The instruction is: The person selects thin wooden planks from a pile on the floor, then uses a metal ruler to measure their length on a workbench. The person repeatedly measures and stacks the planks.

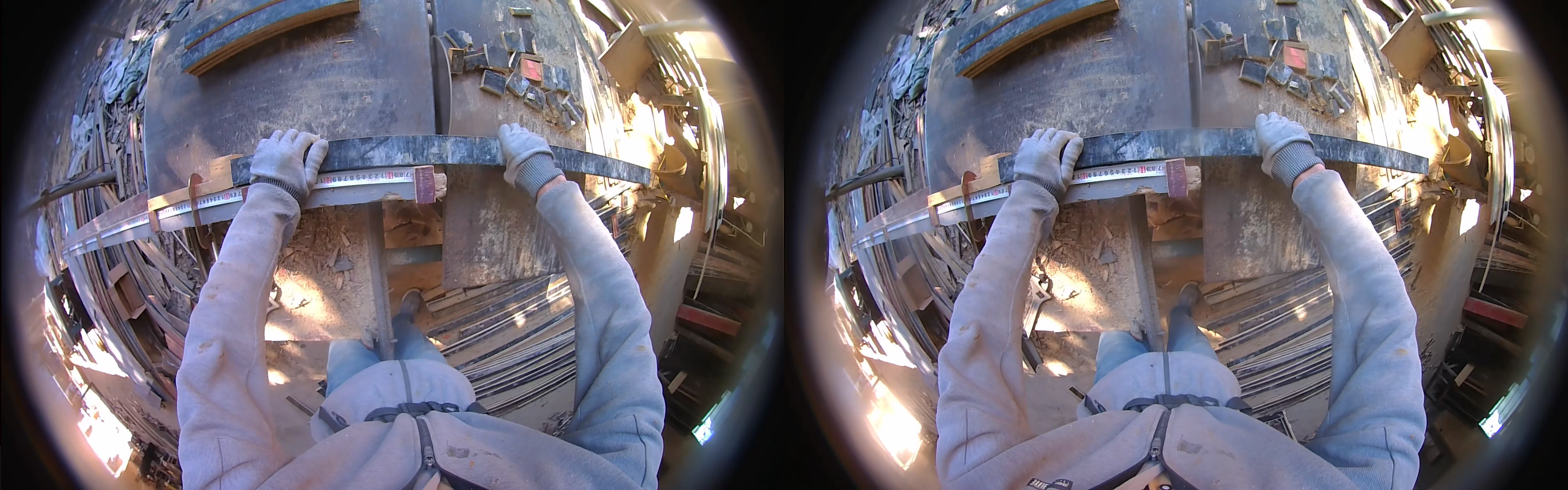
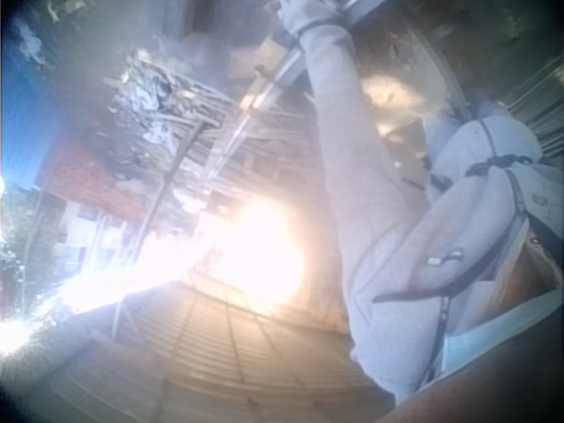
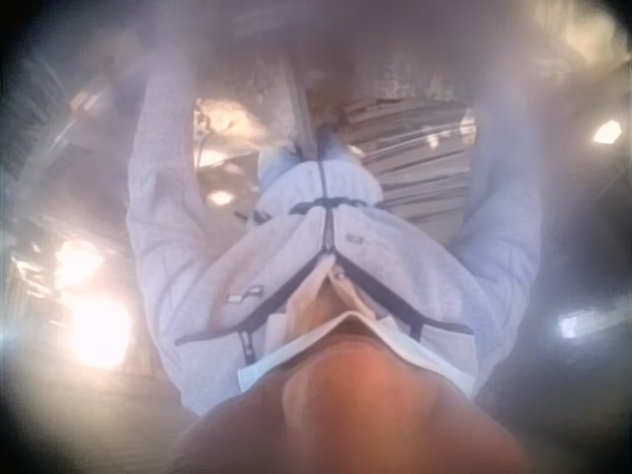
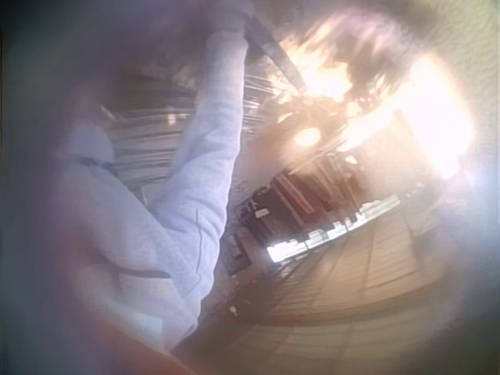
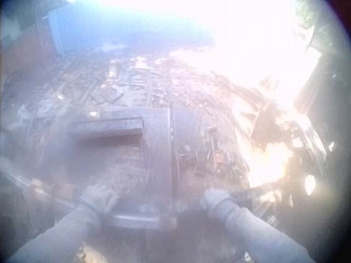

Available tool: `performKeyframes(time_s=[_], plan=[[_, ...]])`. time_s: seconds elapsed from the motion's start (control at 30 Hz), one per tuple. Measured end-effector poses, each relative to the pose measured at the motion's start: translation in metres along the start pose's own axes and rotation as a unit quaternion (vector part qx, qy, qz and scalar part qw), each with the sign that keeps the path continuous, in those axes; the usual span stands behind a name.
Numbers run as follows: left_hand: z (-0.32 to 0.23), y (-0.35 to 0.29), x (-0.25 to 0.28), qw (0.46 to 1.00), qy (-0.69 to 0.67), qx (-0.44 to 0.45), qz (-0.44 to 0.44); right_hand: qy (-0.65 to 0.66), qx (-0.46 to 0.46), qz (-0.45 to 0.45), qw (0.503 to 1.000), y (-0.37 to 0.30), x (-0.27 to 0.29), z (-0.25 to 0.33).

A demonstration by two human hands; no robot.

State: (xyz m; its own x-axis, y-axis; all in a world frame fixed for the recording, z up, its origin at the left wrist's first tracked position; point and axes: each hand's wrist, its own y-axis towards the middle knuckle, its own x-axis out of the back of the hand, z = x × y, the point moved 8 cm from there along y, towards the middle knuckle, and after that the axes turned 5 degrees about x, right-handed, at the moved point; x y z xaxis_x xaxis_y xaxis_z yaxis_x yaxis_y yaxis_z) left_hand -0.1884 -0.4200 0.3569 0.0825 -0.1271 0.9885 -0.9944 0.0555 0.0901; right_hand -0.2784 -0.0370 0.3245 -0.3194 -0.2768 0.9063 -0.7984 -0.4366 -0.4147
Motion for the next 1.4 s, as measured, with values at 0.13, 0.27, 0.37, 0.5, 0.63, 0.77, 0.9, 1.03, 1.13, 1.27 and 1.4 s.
performKeyframes(time_s=[0.13,0.27,0.37,0.5,0.63,0.77,0.9,1.03,1.13,1.27,1.4], plan=[[-0.001,-0.001,0.0,1.0,-0.008,-0.002,-0.008,-0.01,-0.006,-0.002,1.0,0.001,-0.004,-0.001],[-0.001,-0.002,-0.001,1.0,-0.014,0.0,-0.015,-0.002,-0.001,-0.04,0.999,0.001,-0.006,0.0],[-0.002,-0.003,-0.001,0.999,-0.019,-0.009,-0.032,-0.003,0.0,-0.045,0.999,0.002,-0.01,0.0],[0.0,-0.003,-0.004,0.999,-0.011,-0.014,-0.046,-0.005,0.002,-0.053,0.999,0.001,-0.012,-0.001],[0.002,-0.002,-0.007,0.999,0.001,0.001,-0.05,-0.004,0.016,-0.08,0.997,-0.002,-0.012,0.001],[0.0,-0.001,-0.008,0.999,0.015,0.013,-0.033,0.008,0.016,-0.118,0.993,0.001,-0.01,-0.002],[-0.004,-0.001,-0.003,1.0,0.022,0.019,-0.01,0.036,-0.027,-0.15,0.988,0.003,-0.006,-0.015],[-0.005,-0.001,-0.002,1.0,0.018,0.014,0.005,0.049,-0.02,-0.138,0.989,-0.016,-0.015,-0.015],[-0.004,-0.001,-0.003,0.999,0.02,0.026,0.008,0.045,-0.047,-0.105,0.992,-0.047,-0.033,-0.01],[-0.003,0.002,-0.004,0.999,0.023,0.039,0.006,0.03,-0.051,-0.11,0.992,-0.1,-0.049,0.006],[-0.002,0.004,-0.008,0.998,0.04,0.054,0.014,0.061,-0.085,-0.076,0.992,-0.166,-0.074,0.026]])
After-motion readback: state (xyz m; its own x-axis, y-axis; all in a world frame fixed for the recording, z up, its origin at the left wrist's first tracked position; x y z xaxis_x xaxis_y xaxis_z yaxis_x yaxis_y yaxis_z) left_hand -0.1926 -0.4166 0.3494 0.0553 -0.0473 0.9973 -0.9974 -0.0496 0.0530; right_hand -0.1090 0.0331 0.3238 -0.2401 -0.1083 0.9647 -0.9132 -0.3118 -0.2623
